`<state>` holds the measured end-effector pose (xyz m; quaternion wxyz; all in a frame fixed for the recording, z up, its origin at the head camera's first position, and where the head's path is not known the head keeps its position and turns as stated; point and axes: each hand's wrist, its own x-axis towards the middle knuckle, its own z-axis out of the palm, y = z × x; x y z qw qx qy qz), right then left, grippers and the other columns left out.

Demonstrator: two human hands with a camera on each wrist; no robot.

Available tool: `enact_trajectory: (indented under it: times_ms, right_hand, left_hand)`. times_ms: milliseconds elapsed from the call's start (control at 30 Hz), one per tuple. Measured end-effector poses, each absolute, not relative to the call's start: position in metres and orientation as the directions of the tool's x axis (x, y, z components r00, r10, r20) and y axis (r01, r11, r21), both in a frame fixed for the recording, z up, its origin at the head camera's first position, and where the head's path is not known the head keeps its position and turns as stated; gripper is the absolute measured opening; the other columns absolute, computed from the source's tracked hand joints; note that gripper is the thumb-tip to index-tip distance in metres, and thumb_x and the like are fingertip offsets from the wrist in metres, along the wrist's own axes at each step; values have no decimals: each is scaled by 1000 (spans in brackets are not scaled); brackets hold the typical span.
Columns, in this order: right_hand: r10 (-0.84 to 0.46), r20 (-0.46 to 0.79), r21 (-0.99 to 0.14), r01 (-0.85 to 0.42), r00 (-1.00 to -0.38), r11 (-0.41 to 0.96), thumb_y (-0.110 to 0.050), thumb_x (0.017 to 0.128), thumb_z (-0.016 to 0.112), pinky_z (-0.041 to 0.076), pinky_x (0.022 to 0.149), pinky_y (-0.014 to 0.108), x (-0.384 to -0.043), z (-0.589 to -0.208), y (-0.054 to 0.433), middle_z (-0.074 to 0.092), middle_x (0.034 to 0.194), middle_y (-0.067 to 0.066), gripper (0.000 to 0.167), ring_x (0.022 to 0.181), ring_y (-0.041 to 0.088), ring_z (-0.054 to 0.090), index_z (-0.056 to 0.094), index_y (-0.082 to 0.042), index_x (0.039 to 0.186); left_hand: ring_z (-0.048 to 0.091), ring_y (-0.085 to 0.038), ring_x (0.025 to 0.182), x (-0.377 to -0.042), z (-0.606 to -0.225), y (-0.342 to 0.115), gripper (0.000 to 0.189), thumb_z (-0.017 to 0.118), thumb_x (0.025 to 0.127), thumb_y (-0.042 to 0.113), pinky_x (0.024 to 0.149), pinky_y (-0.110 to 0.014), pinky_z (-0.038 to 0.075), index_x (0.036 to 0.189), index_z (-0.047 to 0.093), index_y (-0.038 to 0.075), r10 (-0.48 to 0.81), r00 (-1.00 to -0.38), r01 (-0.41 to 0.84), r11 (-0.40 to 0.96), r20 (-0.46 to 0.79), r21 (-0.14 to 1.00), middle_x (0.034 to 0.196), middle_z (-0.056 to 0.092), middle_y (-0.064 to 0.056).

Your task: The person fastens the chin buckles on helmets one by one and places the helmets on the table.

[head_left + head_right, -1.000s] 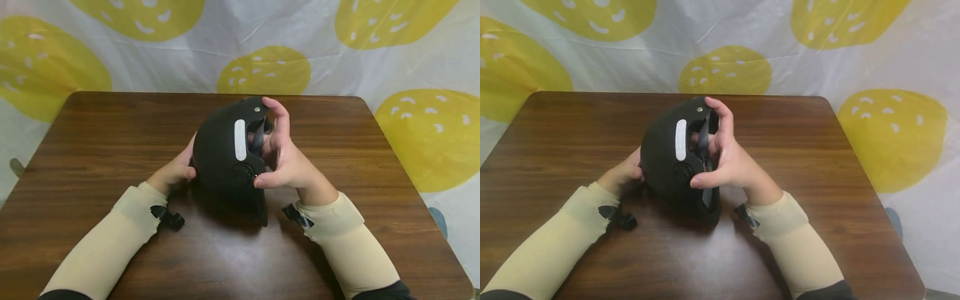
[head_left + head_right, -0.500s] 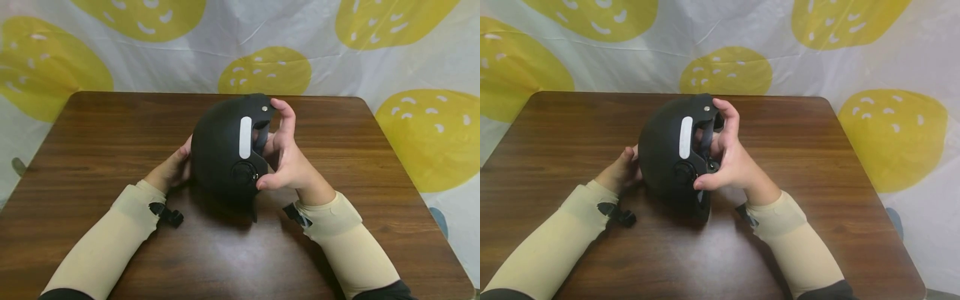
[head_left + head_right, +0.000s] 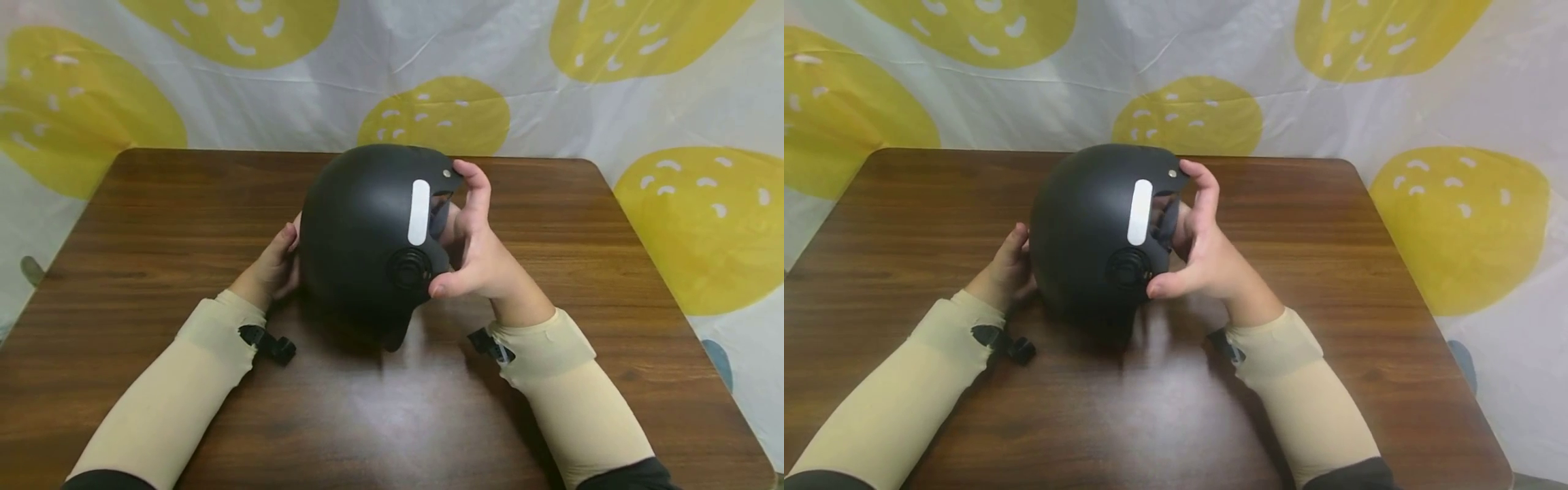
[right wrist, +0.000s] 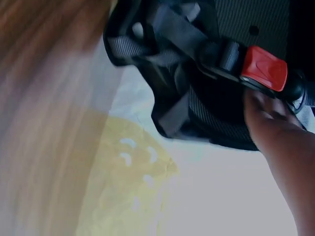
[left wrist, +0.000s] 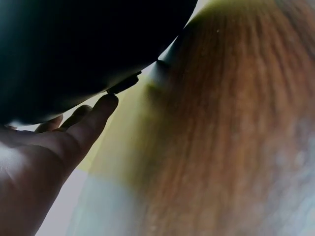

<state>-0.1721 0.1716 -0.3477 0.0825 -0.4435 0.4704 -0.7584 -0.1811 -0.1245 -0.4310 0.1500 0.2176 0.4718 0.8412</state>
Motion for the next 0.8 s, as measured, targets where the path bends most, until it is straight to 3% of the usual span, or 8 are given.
enact_trajectory:
  times_ms: [100, 233, 333, 433, 533, 700, 800]
  right_hand:
    - [-563, 557, -829, -371, -611, -418, -31, 68, 105, 50, 105, 42, -174, -343, 179, 44, 143, 21, 127, 128, 34, 55, 10, -29, 152]
    - [-546, 502, -855, -479, -671, -198, -52, 63, 104, 41, 111, 51, -175, -336, 189, 31, 156, 14, 135, 136, 36, 44, 10, -21, 155]
    - [-520, 471, -851, -522, -713, -55, -60, 58, 103, 29, 117, 62, -173, -332, 196, 14, 171, 5, 141, 150, 32, 30, 14, -13, 157]
    - [-521, 457, -829, -558, -721, 44, -63, 59, 101, 19, 121, 68, -172, -329, 202, -5, 177, -1, 141, 161, 26, 10, 18, -6, 158]
    - [-539, 456, -795, -596, -709, 112, -55, 61, 103, 19, 122, 67, -172, -324, 208, -2, 179, 0, 137, 164, 21, 2, 23, -5, 160]
    - [-556, 433, -716, -645, -710, 266, -20, 56, 109, 27, 122, 54, -171, -315, 218, 18, 177, -3, 137, 162, 19, 15, 30, -10, 167]
    - [-561, 410, -652, -661, -719, 371, -13, 54, 108, 31, 120, 52, -170, -312, 222, 22, 176, -5, 139, 160, 18, 20, 31, -13, 169]
  left_hand:
    - [33, -14, 143, -182, -430, -126, 125, 73, 91, 68, 114, -32, 30, 169, -4, 7, 475, -851, -52, -500, 223, 864, 169, 21, -7]
    - [13, -20, 155, -186, -429, -129, 129, 75, 92, 63, 122, -37, 18, 170, -12, 10, 478, -839, -16, -498, 259, 867, 177, -7, -12]
    - [3, -25, 158, -190, -430, -131, 132, 79, 89, 61, 126, -42, 7, 170, -11, 10, 463, -836, 34, -494, 296, 869, 176, -9, -13]
    - [1, -27, 157, -193, -431, -132, 137, 85, 82, 62, 125, -45, 2, 170, -7, 11, 452, -836, 63, -485, 311, 873, 175, -4, -13]
    - [3, -28, 156, -196, -431, -133, 141, 89, 76, 64, 124, -47, 2, 170, -4, 13, 453, -834, 73, -476, 316, 876, 173, 0, -13]
    - [-1, -28, 155, -198, -432, -136, 152, 93, 70, 66, 123, -46, 0, 170, -9, 12, 464, -831, 81, -445, 307, 892, 174, -6, -13]
    - [-2, -29, 155, -198, -433, -139, 158, 95, 67, 65, 124, -47, 0, 170, -11, 12, 476, -830, 72, -426, 291, 902, 174, -9, -13]
